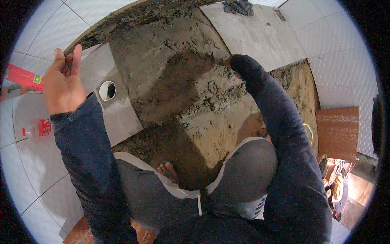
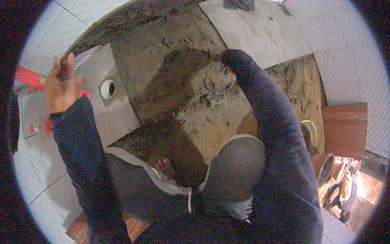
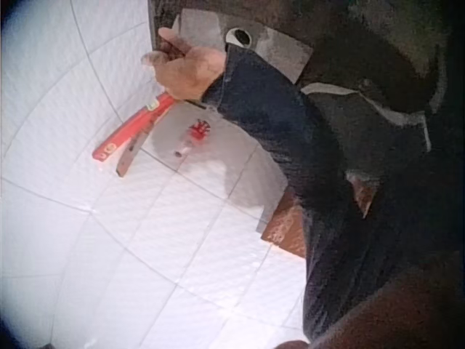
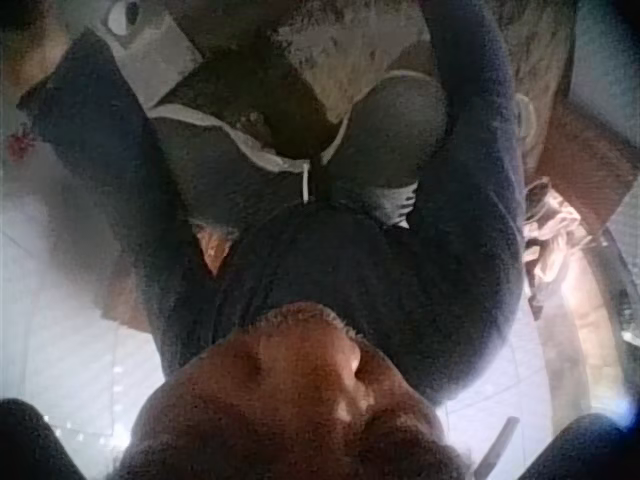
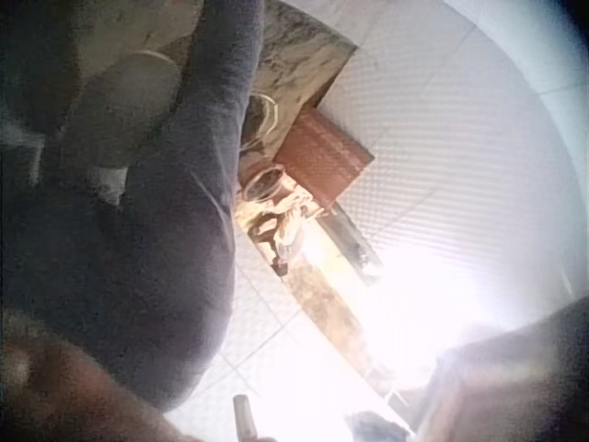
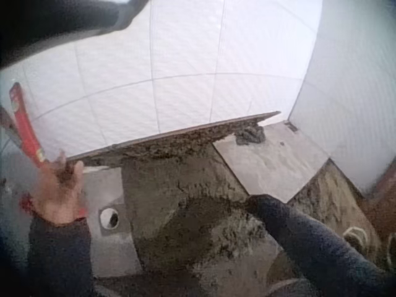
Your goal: The person spreads cement on the floor using a trowel, places a large tile, and secures it with a rubber mallet. They then use a spirit level to check alignment and a marker to outline a cut around a pipe. Finally, they lift the tile to apply more cement underneath.
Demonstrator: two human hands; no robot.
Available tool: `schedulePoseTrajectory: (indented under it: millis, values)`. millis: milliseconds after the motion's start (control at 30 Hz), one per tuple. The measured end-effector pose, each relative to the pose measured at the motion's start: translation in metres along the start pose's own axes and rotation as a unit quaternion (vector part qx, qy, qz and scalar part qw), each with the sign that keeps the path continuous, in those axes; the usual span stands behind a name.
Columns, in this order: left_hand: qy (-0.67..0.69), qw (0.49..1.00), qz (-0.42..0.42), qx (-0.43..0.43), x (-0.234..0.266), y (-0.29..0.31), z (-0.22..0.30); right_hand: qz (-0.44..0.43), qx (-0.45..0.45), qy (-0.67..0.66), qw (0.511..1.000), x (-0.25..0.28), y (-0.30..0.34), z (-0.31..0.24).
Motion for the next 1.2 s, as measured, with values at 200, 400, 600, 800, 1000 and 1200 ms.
schedulePoseTrajectory:
  millis: [200,400,600,800,1000,1200]
  values:
    - [-0.122,0.987,-0.048,-0.094,-0.010,0.019,0.008,0.107,-0.008,-0.010,0.994,-0.012,0.104,0.043]
    - [-0.161,0.981,-0.094,-0.052,0.000,-0.031,0.003,0.135,-0.070,-0.067,0.986,0.113,0.330,0.100]
    - [-0.450,0.800,-0.357,-0.174,0.030,-0.080,-0.003,0.054,-0.229,0.228,0.945,0.190,0.484,0.224]
    - [-0.343,0.907,-0.210,-0.126,0.013,-0.059,-0.014,0.218,-0.183,0.346,0.894,0.059,0.469,0.298]
    - [-0.420,0.845,-0.178,-0.279,0.006,-0.057,0.032,0.079,-0.127,0.301,0.942,0.030,0.465,0.275]
    - [-0.033,0.992,-0.121,0.036,0.044,-0.133,-0.011,0.091,-0.253,0.250,0.930,0.044,0.489,0.297]
Point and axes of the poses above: each hand's wrist, its own y-axis away from the middle knuckle, its own x-axis out of the back of the hand, z = x × y, the point moved 9 cm from there along -y, towards the middle knuckle, and after that the axes turned 13 degrees about z, right-handed, at the moved point
